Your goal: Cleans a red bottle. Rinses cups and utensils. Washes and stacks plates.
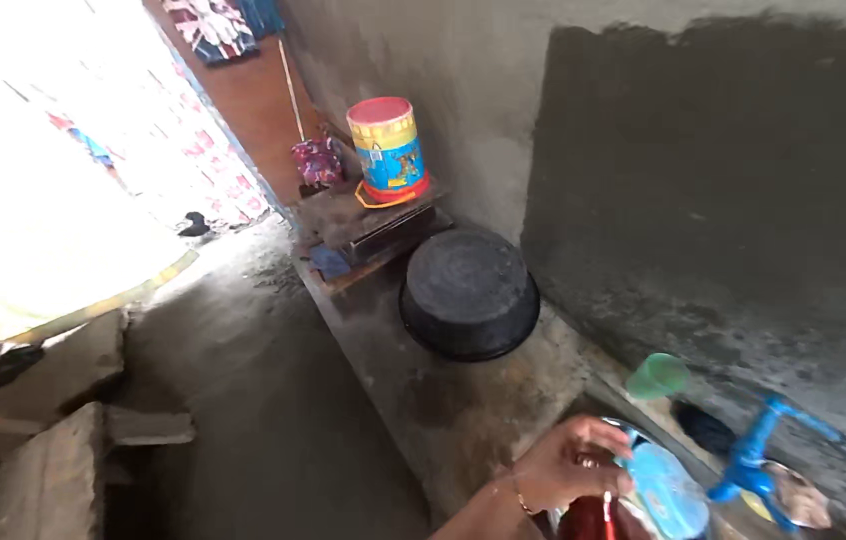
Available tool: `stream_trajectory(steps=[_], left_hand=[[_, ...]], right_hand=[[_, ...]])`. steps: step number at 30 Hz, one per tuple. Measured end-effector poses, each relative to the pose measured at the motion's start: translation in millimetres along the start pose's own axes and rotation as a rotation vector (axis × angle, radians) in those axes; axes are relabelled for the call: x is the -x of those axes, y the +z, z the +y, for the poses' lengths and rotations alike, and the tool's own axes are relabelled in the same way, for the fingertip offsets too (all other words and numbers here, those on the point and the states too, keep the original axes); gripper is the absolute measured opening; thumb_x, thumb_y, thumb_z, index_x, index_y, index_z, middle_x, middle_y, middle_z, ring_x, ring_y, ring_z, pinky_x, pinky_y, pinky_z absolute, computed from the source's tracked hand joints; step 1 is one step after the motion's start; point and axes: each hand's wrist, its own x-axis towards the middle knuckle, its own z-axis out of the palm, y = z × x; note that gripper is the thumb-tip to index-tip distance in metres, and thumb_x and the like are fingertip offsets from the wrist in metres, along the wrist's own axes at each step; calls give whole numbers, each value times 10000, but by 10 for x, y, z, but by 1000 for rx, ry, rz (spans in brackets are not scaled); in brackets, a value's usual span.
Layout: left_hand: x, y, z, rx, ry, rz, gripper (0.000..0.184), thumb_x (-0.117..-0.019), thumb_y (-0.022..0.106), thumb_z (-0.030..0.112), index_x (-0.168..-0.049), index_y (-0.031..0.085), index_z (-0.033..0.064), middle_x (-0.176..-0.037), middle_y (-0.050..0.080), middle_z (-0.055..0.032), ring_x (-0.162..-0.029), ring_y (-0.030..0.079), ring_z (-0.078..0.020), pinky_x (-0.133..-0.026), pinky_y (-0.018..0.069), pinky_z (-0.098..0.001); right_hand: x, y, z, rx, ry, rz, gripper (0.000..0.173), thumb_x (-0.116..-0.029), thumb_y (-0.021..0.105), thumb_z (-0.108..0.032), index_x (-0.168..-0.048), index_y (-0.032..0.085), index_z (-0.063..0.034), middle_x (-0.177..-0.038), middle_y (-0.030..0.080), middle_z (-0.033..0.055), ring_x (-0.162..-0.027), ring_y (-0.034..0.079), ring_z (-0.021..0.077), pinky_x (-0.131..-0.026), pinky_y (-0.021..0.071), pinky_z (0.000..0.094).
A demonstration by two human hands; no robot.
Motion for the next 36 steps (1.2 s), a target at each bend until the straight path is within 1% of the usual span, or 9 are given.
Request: stream_trajectory(steps=[5,8,14,20,23,27,30,33,36], left_hand=[[278,-1095,535,-295,-116,487,216,-894,758,178,-987,674,1,-901,674,-46,-827,647,-98,-783,556,-285],[555,-1771,799,-69,103,551,145,-861,752,87,-790,625,100,-764,694,36,-716,690,-85,-715,602,-288],[906,-2758,1153,47,300,285,143,-878,805,258,-848,681,195,-821,706,54,-767,708,-98,-760,620,-324],[930,-3335,1336,-314,117,706,159,-829,805,164,-792,659,111,-811,678,46,-713,671,-63,-684,601,-263],[887,-3885,1599,-771,111,975,205,-857,779,218,-846,675,42,-859,661,14,-766,618,-24,-719,537,-223],[865,-4694,1697,-1039,189,1204,260,-870,799,220,-932,684,-6,-922,671,-72,-826,621,-101,-780,525,-316],[832,-5177,1574,-1106,265,1317,282,-881,791,207,-969,671,-32,-948,672,-119,-853,630,-140,-803,523,-337],[838,-5441,1430,-1176,253,1359,305,-910,757,214,-986,669,-68,-983,668,-199,-896,639,-247,-829,520,-411],[855,-5580,1357,-1210,250,1352,319,-941,712,219,-991,671,-93,-996,656,-252,-942,631,-322,-868,505,-456]], right_hand=[[-1386,948,-54,872,266,218,860,-638,906,-386,-1310,575,36,-974,735,190,-883,727,361,-805,571,635],[-2005,1493,-183,871,308,36,895,-640,882,-462,-1327,570,19,-1008,724,177,-916,717,339,-826,574,589],[-2749,2024,-146,667,141,-210,862,-635,881,-473,-1255,609,61,-1055,714,181,-968,702,263,-880,569,481],[-3253,2028,206,425,404,-313,978,-790,869,-288,-1560,308,-65,-1336,610,200,-1171,651,261,-1009,547,442],[-3247,1648,376,570,487,-157,891,-878,806,-209,-1598,296,-84,-1474,510,245,-1280,588,362,-1054,508,496],[-3082,1028,604,228,619,454,684,-994,669,-170,-1557,296,-60,-1299,619,254,-1077,678,371,-864,579,523],[-3227,672,634,-71,584,808,803,-1013,650,-330,-1623,134,-248,-1466,485,271,-1215,581,493,-840,538,676],[-3477,565,510,-270,586,867,806,-1031,568,-458,-1630,34,-390,-1606,298,252,-1268,514,543,-846,524,702],[-3652,691,470,-262,567,790,819,-1044,575,-397,-1631,4,-377,-1567,336,293,-1187,581,532,-845,564,648]])
